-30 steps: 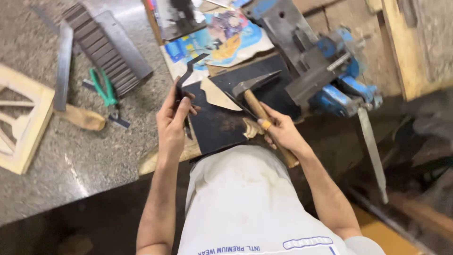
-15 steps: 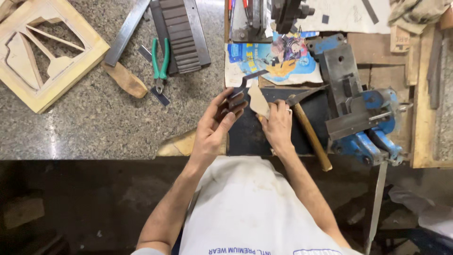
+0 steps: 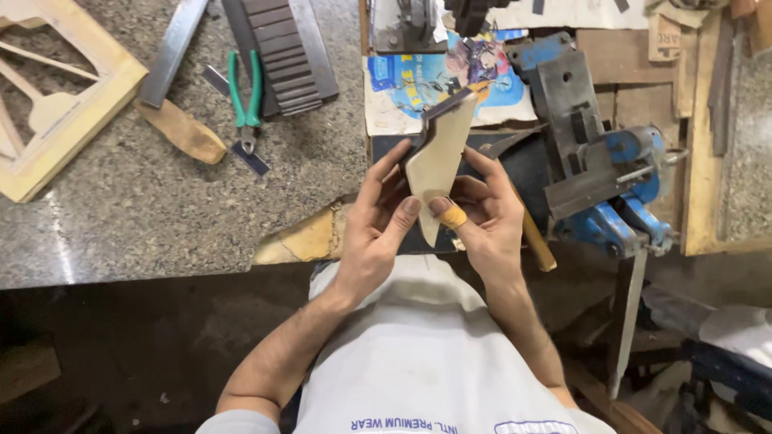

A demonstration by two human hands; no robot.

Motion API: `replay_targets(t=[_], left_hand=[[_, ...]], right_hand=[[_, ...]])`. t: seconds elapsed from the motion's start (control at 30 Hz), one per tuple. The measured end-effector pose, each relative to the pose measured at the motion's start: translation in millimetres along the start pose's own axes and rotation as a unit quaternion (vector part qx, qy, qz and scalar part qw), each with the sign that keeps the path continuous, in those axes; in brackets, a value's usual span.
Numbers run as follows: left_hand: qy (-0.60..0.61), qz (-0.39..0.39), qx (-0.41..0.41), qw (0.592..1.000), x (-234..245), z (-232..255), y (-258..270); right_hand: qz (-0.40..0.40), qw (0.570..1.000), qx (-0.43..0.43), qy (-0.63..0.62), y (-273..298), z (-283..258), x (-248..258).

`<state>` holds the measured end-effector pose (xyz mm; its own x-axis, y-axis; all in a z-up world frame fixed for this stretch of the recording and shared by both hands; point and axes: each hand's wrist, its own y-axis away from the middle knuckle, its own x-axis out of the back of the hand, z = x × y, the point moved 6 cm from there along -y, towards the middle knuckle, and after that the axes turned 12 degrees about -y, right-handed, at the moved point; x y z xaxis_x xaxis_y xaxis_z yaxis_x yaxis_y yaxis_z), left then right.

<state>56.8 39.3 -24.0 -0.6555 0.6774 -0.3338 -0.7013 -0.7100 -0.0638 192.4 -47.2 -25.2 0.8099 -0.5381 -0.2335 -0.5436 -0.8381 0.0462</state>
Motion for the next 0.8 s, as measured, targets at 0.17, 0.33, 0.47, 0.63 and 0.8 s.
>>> replay_targets(t=[0.17, 0.33, 0.47, 0.63, 0.8], left_hand=[[-0.048, 0.005, -0.012, 0.999, 0.8, 17.6, -0.8], [-0.115, 0.025, -0.043, 0.992, -1.7, 34.2, 0.0], [-0.147, 0.012, -0.055, 0.987, -1.9, 42.5, 1.6], [-0.182, -0.006, -0.074, 0.981, -1.4, 52.7, 3.0], [-0.256, 0.001, -0.112, 0.960, -3.2, 60.8, 3.8]], right_hand=[[-0.006, 0.999, 0.043, -0.010, 8.9, -14.2, -0.6], [-0.011, 0.998, 0.057, 0.020, 11.6, -22.4, 4.0], [-0.030, 0.993, 0.082, 0.085, 18.3, -32.2, 3.3], [-0.064, 0.975, 0.144, 0.154, 21.5, -44.6, -4.0], [-0.071, 0.969, 0.164, 0.171, 25.4, -48.4, -2.1]])
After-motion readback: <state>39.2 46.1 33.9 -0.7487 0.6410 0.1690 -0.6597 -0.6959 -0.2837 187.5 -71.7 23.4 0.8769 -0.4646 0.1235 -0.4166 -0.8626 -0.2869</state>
